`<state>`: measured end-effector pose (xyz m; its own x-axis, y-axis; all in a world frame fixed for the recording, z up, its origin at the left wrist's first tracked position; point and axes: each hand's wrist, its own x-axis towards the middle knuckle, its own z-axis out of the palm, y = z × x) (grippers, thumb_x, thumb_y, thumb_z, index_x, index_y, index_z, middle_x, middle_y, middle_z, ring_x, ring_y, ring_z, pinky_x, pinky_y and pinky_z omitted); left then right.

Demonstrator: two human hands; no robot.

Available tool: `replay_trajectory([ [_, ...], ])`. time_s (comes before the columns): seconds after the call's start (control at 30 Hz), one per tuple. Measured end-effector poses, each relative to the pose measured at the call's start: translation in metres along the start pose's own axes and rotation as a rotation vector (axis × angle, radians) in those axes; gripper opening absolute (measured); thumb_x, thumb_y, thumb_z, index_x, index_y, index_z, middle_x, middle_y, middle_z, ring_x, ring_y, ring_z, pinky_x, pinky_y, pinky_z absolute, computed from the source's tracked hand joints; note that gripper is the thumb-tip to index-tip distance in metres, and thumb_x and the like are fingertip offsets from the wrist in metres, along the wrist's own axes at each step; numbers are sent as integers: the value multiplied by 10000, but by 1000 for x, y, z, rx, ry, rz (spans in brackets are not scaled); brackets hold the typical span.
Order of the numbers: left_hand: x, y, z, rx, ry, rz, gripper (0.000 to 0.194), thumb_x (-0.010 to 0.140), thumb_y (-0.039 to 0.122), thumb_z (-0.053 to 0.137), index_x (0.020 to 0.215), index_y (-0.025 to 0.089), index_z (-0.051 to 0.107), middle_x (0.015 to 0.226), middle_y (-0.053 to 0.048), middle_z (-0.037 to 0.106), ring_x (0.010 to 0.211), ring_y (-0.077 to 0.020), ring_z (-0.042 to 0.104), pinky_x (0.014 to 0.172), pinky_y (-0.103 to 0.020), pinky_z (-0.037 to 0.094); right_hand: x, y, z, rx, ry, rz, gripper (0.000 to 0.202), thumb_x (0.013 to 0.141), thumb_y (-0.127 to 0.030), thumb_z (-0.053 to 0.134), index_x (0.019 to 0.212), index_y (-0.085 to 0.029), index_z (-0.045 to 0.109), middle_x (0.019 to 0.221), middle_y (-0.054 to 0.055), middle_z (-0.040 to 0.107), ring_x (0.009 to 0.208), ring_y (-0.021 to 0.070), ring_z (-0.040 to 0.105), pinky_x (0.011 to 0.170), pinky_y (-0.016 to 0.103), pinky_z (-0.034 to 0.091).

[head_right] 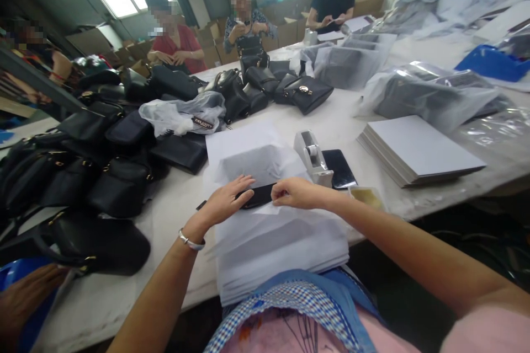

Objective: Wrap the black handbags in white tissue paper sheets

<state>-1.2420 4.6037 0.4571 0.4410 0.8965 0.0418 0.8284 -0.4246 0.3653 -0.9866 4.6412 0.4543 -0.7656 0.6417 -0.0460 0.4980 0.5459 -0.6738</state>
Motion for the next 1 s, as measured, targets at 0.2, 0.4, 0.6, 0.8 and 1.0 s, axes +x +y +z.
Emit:
replay_trajectory([
  [0.2, -1, 2, -21, -58, -186, 47, 613, 841, 672, 570, 1297, 264, 615, 1570, -103, 332, 1474, -309, 233, 1181, -467, 300, 21, -1, -16, 81, -66, 78, 226, 837, -356, 588, 864, -152, 682, 810, 34, 686, 762, 177, 599, 681, 260, 426],
  [0.4, 0, 3, -12, -16, -88, 44, 184, 902, 261, 590, 1010, 174, 712, 1514, -127, 424, 1448, -285, 307, 1177, -419, 332, 2, -8, -24, 94, 15, 96, 328, 918, -452, 517, 942, -167, 676, 855, 36, 695, 785, 191, 620, 688, 267, 444],
  [0.6, 8, 2, -16, -9, -104, 50, 184, 941, 232, 522, 1020, 173, 678, 1485, -116, 468, 1424, -259, 364, 1172, -413, 347, -26, -28, -12, -180, 178, 50, 693, 892, -570, 584, 1468, -232, 399, 1308, 104, 620, 1115, 299, 623, 912, 375, 469],
  [0.8, 20, 4, -42, 23, -144, 39, 218, 961, 245, 469, 999, 196, 679, 1279, -86, 655, 1201, -224, 602, 1015, -315, 459, 4, -21, -16, -605, 216, 235, 191, 956, -268, 502, 1004, -234, 684, 897, 64, 734, 832, 257, 686, 632, 300, 395],
  [1.0, 45, -4, -65, 76, -156, -3, 220, 939, 278, 498, 869, 193, 689, 830, -47, 720, 775, -192, 655, 691, -260, 456, 42, -8, -62, -589, 205, 236, 174, 925, -320, 569, 957, -268, 732, 899, 54, 733, 874, 248, 663, 614, 280, 328],
])
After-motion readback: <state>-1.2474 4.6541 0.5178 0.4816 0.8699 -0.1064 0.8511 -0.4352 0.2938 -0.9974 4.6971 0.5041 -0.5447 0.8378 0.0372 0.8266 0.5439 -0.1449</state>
